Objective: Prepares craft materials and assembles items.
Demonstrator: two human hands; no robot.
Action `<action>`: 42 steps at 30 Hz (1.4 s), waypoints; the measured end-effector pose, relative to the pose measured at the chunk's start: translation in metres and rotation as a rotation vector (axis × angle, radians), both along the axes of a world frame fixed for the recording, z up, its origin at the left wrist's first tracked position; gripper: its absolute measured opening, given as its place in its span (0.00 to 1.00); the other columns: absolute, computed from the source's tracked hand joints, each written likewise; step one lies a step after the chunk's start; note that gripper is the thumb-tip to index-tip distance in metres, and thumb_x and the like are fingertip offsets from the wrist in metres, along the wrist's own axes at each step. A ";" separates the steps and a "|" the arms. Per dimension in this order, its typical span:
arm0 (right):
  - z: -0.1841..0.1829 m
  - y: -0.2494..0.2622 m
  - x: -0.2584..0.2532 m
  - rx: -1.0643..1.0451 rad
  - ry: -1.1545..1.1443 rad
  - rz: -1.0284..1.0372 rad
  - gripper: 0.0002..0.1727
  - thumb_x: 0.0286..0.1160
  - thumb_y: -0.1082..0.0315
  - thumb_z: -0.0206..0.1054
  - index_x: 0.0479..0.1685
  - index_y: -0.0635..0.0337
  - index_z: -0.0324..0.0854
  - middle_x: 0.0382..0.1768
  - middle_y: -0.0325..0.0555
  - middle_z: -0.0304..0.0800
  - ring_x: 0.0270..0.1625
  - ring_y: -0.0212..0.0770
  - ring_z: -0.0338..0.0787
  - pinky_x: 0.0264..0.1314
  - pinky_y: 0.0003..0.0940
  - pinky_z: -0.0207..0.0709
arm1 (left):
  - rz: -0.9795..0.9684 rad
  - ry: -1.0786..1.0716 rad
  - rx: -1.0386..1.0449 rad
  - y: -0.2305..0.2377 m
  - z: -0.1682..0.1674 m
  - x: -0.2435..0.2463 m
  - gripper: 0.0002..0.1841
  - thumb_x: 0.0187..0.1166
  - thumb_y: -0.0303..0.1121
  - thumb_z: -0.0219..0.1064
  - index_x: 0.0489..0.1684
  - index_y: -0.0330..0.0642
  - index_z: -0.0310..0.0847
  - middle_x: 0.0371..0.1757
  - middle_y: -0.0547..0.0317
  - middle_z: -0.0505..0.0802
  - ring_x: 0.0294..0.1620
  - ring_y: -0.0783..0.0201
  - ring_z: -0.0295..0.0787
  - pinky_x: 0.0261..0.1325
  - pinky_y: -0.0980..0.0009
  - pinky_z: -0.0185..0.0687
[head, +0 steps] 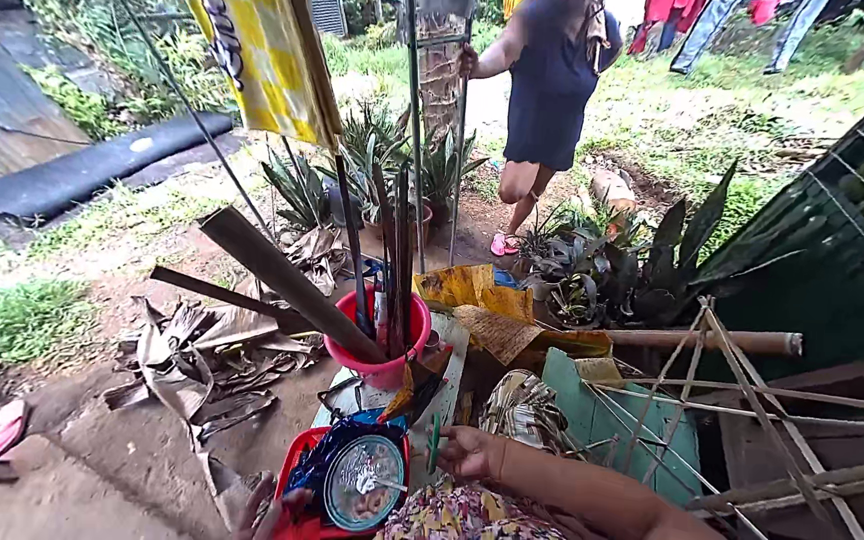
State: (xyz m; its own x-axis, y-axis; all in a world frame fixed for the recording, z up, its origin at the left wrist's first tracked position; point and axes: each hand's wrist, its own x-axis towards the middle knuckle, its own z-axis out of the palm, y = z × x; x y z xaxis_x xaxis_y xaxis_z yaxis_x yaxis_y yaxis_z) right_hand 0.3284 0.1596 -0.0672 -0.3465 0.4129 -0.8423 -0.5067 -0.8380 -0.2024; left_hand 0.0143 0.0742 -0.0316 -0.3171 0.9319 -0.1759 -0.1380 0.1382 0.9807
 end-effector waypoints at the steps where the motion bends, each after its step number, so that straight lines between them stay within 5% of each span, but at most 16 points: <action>1: 0.014 -0.012 0.013 0.059 0.062 0.024 0.18 0.90 0.56 0.57 0.67 0.57 0.72 0.44 0.49 0.90 0.42 0.39 0.93 0.47 0.29 0.87 | -0.026 -0.008 0.003 0.016 0.012 0.012 0.24 0.88 0.28 0.45 0.84 0.33 0.58 0.43 0.60 0.96 0.44 0.68 0.95 0.54 0.66 0.91; 4: 0.037 -0.043 0.059 0.367 0.353 0.157 0.18 0.90 0.53 0.55 0.58 0.58 0.80 0.39 0.43 0.91 0.39 0.34 0.91 0.48 0.27 0.87 | -0.145 -0.038 0.044 0.054 0.052 0.047 0.21 0.87 0.25 0.45 0.78 0.30 0.66 0.40 0.58 0.96 0.40 0.67 0.96 0.51 0.68 0.92; 7: 0.054 -0.054 0.098 0.728 0.437 0.299 0.28 0.75 0.48 0.71 0.73 0.46 0.80 0.42 0.37 0.92 0.39 0.32 0.91 0.48 0.27 0.87 | -0.378 0.043 0.069 0.087 0.084 0.071 0.19 0.88 0.23 0.48 0.73 0.30 0.73 0.41 0.58 0.95 0.38 0.68 0.93 0.48 0.71 0.89; 12: 0.112 -0.063 0.132 1.100 0.188 0.354 0.40 0.66 0.53 0.79 0.82 0.40 0.66 0.52 0.45 0.93 0.40 0.43 0.96 0.46 0.40 0.92 | -0.717 0.184 0.101 0.123 0.131 0.105 0.14 0.86 0.22 0.57 0.63 0.36 0.84 0.43 0.59 0.96 0.31 0.73 0.88 0.38 0.78 0.84; 16: 0.135 -0.065 0.143 1.346 0.136 0.481 0.40 0.64 0.46 0.82 0.79 0.43 0.74 0.48 0.40 0.92 0.37 0.32 0.92 0.38 0.27 0.89 | -0.850 0.254 0.160 0.132 0.160 0.129 0.12 0.86 0.25 0.62 0.59 0.40 0.88 0.34 0.59 0.94 0.26 0.72 0.86 0.33 0.77 0.85; 20: 0.144 -0.065 0.140 1.548 -0.226 0.552 0.44 0.65 0.35 0.76 0.81 0.48 0.73 0.49 0.35 0.88 0.40 0.23 0.85 0.40 0.20 0.82 | -0.941 0.232 0.226 0.125 0.181 0.138 0.14 0.82 0.22 0.64 0.62 0.41 0.87 0.43 0.61 0.95 0.30 0.73 0.90 0.37 0.78 0.88; 24: 0.147 -0.061 0.143 1.588 -0.365 0.541 0.47 0.65 0.33 0.74 0.82 0.51 0.72 0.47 0.36 0.89 0.35 0.22 0.84 0.35 0.18 0.80 | -1.073 0.132 0.321 0.115 0.186 0.132 0.22 0.80 0.19 0.64 0.73 0.45 0.80 0.64 0.63 0.91 0.37 0.72 0.93 0.43 0.74 0.92; 27: 0.148 -0.055 0.145 1.559 -0.362 0.558 0.46 0.65 0.33 0.75 0.81 0.52 0.74 0.42 0.34 0.89 0.32 0.20 0.83 0.31 0.17 0.78 | -1.169 0.084 0.348 0.112 0.187 0.127 0.28 0.80 0.19 0.65 0.80 0.47 0.75 0.71 0.63 0.87 0.37 0.71 0.92 0.40 0.75 0.92; 42: 0.152 -0.026 0.126 1.532 -0.168 0.510 0.42 0.68 0.39 0.76 0.78 0.57 0.76 0.43 0.33 0.90 0.33 0.20 0.85 0.32 0.17 0.81 | -1.370 0.005 0.336 0.123 0.187 0.125 0.37 0.75 0.16 0.66 0.88 0.49 0.64 0.80 0.62 0.78 0.36 0.74 0.90 0.38 0.76 0.92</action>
State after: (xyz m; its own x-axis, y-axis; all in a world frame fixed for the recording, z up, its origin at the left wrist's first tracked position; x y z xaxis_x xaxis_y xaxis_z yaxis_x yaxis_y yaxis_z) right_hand 0.4541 0.1338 0.0849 -0.6544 0.7324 0.1879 -0.1419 0.1251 -0.9819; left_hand 0.1397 0.1973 0.1550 0.8620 0.4946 0.1113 -0.0829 -0.0791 0.9934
